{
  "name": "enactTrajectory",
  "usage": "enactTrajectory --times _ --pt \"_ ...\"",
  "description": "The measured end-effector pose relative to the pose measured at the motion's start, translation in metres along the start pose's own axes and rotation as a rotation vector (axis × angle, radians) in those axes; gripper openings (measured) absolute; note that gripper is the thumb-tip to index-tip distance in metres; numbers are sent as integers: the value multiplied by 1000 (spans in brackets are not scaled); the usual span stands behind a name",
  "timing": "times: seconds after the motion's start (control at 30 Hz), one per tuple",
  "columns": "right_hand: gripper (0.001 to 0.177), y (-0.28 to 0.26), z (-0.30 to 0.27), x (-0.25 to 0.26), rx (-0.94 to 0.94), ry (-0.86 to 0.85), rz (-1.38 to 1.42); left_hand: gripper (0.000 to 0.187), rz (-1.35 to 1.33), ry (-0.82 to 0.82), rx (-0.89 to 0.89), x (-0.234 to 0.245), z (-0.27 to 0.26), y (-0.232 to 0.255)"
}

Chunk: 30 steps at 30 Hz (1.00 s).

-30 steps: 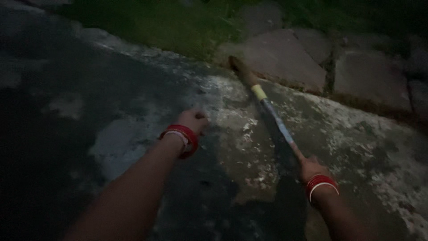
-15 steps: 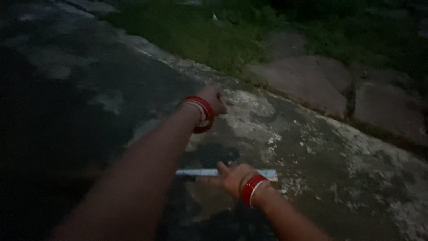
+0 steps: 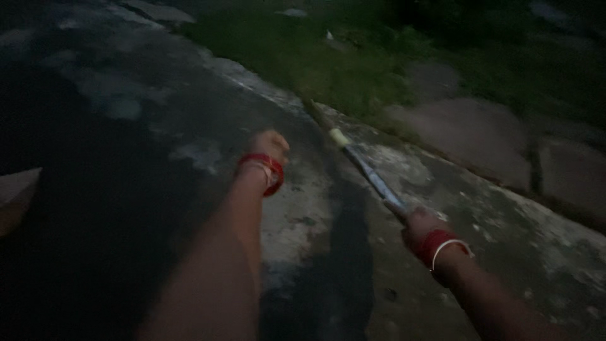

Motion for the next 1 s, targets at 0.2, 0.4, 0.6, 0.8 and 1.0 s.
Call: enactTrajectory --times 0.2,0.4,0.6,0.8,1.0 --pt "48 -121 -52 -101 138 -383 -194 22 -218 114 -13 40 30 -38" --pt "67 -161 -30 -144 152 -358 -356 22 -317 207 77 65 44 -61" --pt "37 -135 88 -91 204 84 -518 31 -295 163 195 88 58 -92" --pt "37 -153 70 -83 178 107 -385 29 -308 168 378 87 52 -107" --pt "73 -187 -38 -134 136 -230 -242 22 -224 177 107 53 58 -88"
Point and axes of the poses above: each hand's wrist, its own z-axis towards the middle knuckle, its own x-axis out of the back of the hand, y = z × x, the point moved 5 cm from there along z, towards the middle knuckle, and after that the axes turned 4 degrees about -x, right-handed, at the moved point
